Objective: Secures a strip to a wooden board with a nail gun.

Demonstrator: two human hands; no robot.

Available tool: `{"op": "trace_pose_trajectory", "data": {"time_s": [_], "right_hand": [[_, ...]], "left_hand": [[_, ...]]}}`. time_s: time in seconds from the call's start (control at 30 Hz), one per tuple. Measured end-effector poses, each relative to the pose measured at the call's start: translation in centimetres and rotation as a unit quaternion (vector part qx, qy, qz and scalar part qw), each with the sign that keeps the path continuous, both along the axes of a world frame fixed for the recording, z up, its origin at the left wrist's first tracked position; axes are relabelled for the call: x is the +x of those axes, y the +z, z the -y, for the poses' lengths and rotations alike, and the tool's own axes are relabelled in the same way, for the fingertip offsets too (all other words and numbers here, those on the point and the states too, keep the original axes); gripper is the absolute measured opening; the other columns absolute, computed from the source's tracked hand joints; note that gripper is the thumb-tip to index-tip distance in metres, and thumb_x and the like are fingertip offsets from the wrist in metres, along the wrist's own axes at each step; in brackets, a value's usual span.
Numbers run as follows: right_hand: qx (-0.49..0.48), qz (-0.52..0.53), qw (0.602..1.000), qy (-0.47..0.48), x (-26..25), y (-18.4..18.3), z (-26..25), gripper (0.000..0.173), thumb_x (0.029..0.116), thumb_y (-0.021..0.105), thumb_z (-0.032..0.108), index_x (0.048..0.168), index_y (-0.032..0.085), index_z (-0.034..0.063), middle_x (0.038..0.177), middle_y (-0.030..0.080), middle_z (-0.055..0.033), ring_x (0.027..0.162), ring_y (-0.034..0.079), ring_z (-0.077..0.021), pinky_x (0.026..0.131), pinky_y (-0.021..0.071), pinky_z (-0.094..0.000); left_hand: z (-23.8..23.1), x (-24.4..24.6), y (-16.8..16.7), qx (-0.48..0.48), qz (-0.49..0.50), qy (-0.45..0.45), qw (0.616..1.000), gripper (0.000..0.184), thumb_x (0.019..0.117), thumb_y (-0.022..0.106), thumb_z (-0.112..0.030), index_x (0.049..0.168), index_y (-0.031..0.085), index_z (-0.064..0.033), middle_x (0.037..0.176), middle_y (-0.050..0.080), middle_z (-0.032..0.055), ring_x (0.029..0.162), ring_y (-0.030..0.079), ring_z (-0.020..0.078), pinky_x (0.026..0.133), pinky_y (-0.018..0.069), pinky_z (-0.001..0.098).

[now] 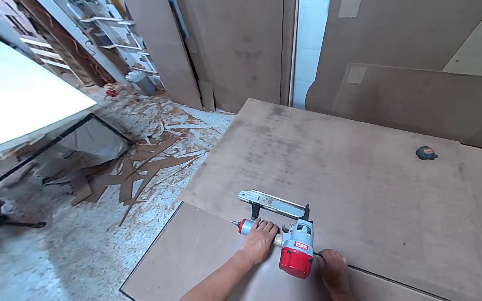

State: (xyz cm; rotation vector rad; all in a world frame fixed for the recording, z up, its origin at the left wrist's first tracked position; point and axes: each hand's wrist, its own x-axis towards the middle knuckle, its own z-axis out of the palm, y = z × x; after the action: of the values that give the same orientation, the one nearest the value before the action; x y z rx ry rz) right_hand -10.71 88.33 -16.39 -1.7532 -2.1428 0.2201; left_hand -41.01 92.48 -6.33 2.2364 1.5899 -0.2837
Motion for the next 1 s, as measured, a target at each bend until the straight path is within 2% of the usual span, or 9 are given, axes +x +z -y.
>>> {"op": "trace_pose_trajectory", "data": {"time_s": [0.1, 0.2, 0.33, 0.43, 0.53, 0.7, 0.77, 0.87, 1.0], "right_hand": [[-0.013, -0.013, 1.0, 0.005, -0.2, 0.0, 0.1, 0.025, 0.0959, 0.065, 0.036, 0.09, 0.075, 0.0138, 0.097, 0.075, -0.0045, 0.096, 0.072, -0.0244, 0.084, 0.0567, -0.0484], [-0.007, -0.011, 1.0, 0.003, -0.1, -0.1, 0.0, 0.025, 0.0958, 0.065, 0.037, 0.088, 0.075, 0.0148, 0.096, 0.075, -0.0031, 0.094, 0.072, -0.0233, 0.084, 0.0562, -0.0476], [-0.022, -0.006, 1.0, 0.001, 0.1, -0.1, 0.1, 0.025, 0.0968, 0.063, 0.037, 0.089, 0.075, 0.0159, 0.098, 0.075, -0.002, 0.096, 0.071, -0.0222, 0.084, 0.0554, -0.0463], [-0.028, -0.004, 1.0, 0.005, -0.1, 0.0, 0.0, 0.024, 0.0969, 0.062, 0.036, 0.091, 0.074, 0.0166, 0.099, 0.075, -0.0019, 0.096, 0.071, -0.0223, 0.083, 0.0555, -0.0459], [-0.04, -0.002, 0.999, 0.009, -0.4, 0.0, -0.2, 0.024, 0.0966, 0.063, 0.038, 0.09, 0.074, 0.0174, 0.098, 0.074, -0.0013, 0.096, 0.07, -0.0215, 0.083, 0.0557, -0.0444], [-0.091, 0.007, 0.995, -0.039, 2.9, 1.7, -1.1, 0.044, 0.0979, 0.055, 0.061, 0.102, 0.077, 0.0224, 0.105, 0.076, 0.0025, 0.103, 0.069, -0.0184, 0.092, 0.0541, -0.046], [-0.172, 0.034, 0.979, -0.107, 6.3, 3.7, -2.1, 0.054, 0.1002, 0.046, 0.066, 0.118, 0.075, 0.0246, 0.119, 0.074, 0.0021, 0.117, 0.065, -0.02, 0.107, 0.0464, -0.0496], [-0.181, 0.078, 0.949, -0.244, 13.6, 5.4, -3.4, 0.053, 0.0997, 0.05, 0.062, 0.131, 0.07, 0.0235, 0.133, 0.068, -0.0057, 0.126, 0.061, -0.0294, 0.11, 0.042, -0.0578], [-0.273, 0.11, 0.876, -0.382, 22.5, 6.2, -3.9, 0.063, 0.1006, 0.047, 0.064, 0.153, 0.05, 0.0293, 0.162, 0.041, -0.0155, 0.148, 0.038, -0.0414, 0.117, 0.0265, -0.0693]], "left_hand": [[2.1, -2.1, -0.1, 0.074, 0.069, 0.05, 0.994, 0.066, 0.0899, 0.072, -0.032, 0.151, 0.052, -0.0165, 0.157, 0.048, 0.0105, 0.15, 0.039, 0.0273, 0.126, 0.0198, 0.0602], [3.4, -5.4, -0.2, 0.181, 0.16, 0.148, 0.959, 0.07, 0.0926, 0.064, -0.059, 0.144, 0.058, -0.0124, 0.154, 0.051, 0.013, 0.145, 0.046, 0.0325, 0.121, 0.0322, 0.0596], [1.8, -12.0, -0.6, 0.18, 0.158, 0.361, 0.901, 0.049, 0.1039, 0.054, -0.026, 0.146, 0.052, 0.0, 0.156, 0.044, 0.0232, 0.134, 0.054, 0.0397, 0.11, 0.047, 0.0585], [-0.5, -16.7, -2.3, 0.095, 0.088, 0.473, 0.872, 0.054, 0.1008, 0.059, -0.015, 0.153, 0.046, -0.0057, 0.164, 0.033, 0.0202, 0.136, 0.053, 0.0435, 0.104, 0.0505, 0.0619], [-1.4, -19.3, -3.3, -0.005, 0.041, 0.459, 0.887, 0.074, 0.0979, 0.064, -0.017, 0.163, 0.029, -0.0134, 0.168, 0.026, 0.0181, 0.139, 0.049, 0.0459, 0.104, 0.0481, 0.0666], [-2.2, -18.5, -2.5, -0.076, 0.004, 0.422, 0.903, 0.104, 0.091, 0.074, -0.025, 0.166, 0.003, -0.0144, 0.147, 0.051, 0.0319, 0.121, 0.061, 0.0527, 0.097, 0.049, 0.0723], [-2.2, -18.8, -2.8, -0.067, -0.006, 0.401, 0.914, 0.103, 0.0903, 0.074, -0.021, 0.166, 0.005, -0.0146, 0.148, 0.049, 0.0326, 0.12, 0.061, 0.0537, 0.095, 0.0494, 0.0737], [-2.3, -19.7, -4.3, -0.064, -0.016, 0.36, 0.93, 0.095, 0.0938, 0.071, -0.021, 0.167, 0.011, -0.0215, 0.163, 0.029, 0.0302, 0.129, 0.054, 0.0554, 0.095, 0.0489, 0.074], [-2.0, -20.0, -5.7, -0.091, -0.061, 0.315, 0.943, 0.088, 0.0967, 0.07, -0.024, 0.167, 0.018, -0.0306, 0.167, 0.011, 0.0338, 0.137, 0.045, 0.058, 0.097, 0.0491, 0.072]]}}
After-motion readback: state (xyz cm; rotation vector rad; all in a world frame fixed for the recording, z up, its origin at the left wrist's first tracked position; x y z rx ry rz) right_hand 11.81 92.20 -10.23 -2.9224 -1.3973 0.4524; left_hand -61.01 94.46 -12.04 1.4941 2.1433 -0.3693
